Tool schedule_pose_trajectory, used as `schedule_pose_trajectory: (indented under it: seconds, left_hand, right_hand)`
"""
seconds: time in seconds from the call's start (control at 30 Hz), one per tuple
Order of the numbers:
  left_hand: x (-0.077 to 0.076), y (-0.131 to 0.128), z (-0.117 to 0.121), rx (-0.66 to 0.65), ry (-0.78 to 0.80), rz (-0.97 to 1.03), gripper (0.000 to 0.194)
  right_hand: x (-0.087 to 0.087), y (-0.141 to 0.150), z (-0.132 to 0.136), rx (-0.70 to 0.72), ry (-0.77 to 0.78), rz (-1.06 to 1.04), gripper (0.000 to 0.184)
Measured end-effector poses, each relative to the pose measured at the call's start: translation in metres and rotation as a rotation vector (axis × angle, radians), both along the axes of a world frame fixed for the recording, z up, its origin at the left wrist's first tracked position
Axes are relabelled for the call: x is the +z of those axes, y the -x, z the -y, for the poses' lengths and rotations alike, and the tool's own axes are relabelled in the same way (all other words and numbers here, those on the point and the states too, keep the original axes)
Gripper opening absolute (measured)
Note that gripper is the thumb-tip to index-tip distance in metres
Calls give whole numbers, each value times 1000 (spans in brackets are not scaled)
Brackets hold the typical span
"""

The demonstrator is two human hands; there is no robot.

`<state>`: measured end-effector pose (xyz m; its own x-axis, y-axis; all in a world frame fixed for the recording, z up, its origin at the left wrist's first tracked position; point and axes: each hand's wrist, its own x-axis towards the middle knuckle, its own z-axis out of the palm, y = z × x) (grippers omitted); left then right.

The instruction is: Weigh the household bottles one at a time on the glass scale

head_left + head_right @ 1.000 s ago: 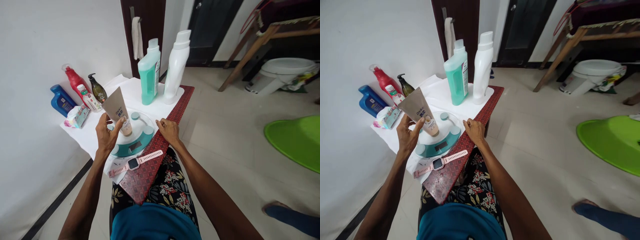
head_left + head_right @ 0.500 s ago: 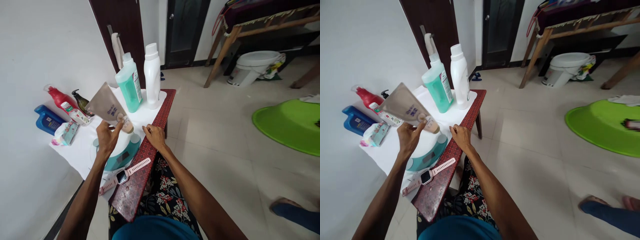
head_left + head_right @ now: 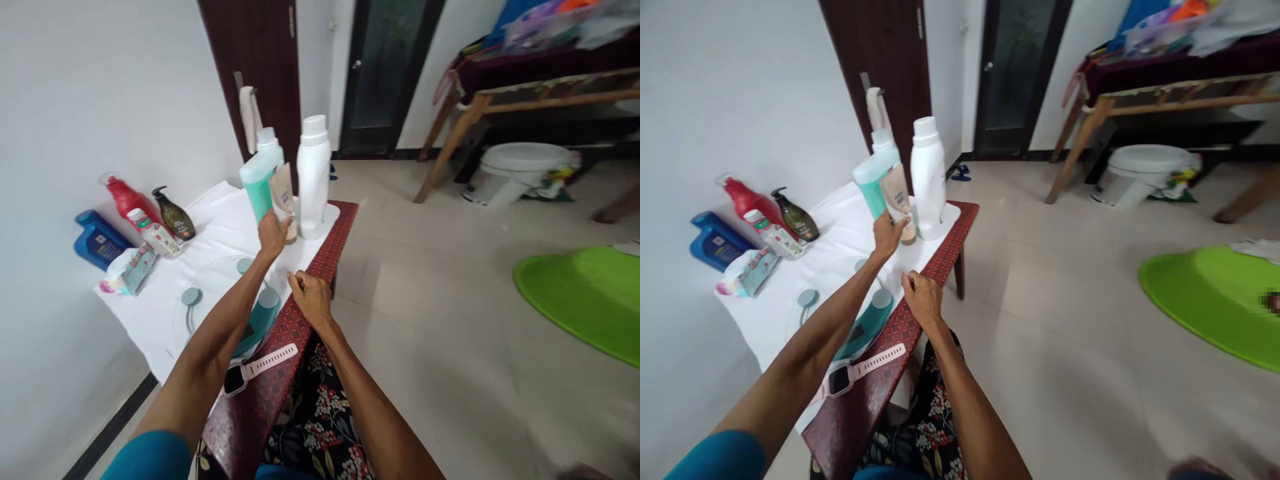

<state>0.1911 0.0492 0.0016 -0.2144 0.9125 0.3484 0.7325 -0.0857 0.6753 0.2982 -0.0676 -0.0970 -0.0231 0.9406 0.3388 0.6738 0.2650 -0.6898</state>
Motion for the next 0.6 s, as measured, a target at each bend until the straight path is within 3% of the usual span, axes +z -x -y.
schedule_pose_trajectory:
  seconds: [0.2, 0.33, 0.43, 0.53, 0.6]
  left_hand:
    - [-10, 1, 1, 39, 64, 15, 39]
    - [-14, 33, 24, -48, 7, 47, 65]
    - [-6, 97, 52, 57, -213, 73, 66]
    - [9, 186, 69, 420, -440, -34, 65]
    - [16, 241, 69, 641, -431, -78, 73]
  right_hand:
    - [-12, -5, 0, 0, -70, -34, 54]
    - [-16, -7, -2, 26, -104, -31, 60]
    - [-16, -8, 0, 25, -115, -25, 64]
    - [-17, -8, -1, 14, -121, -11, 66]
    - [-18, -9, -2, 10, -122, 3, 67]
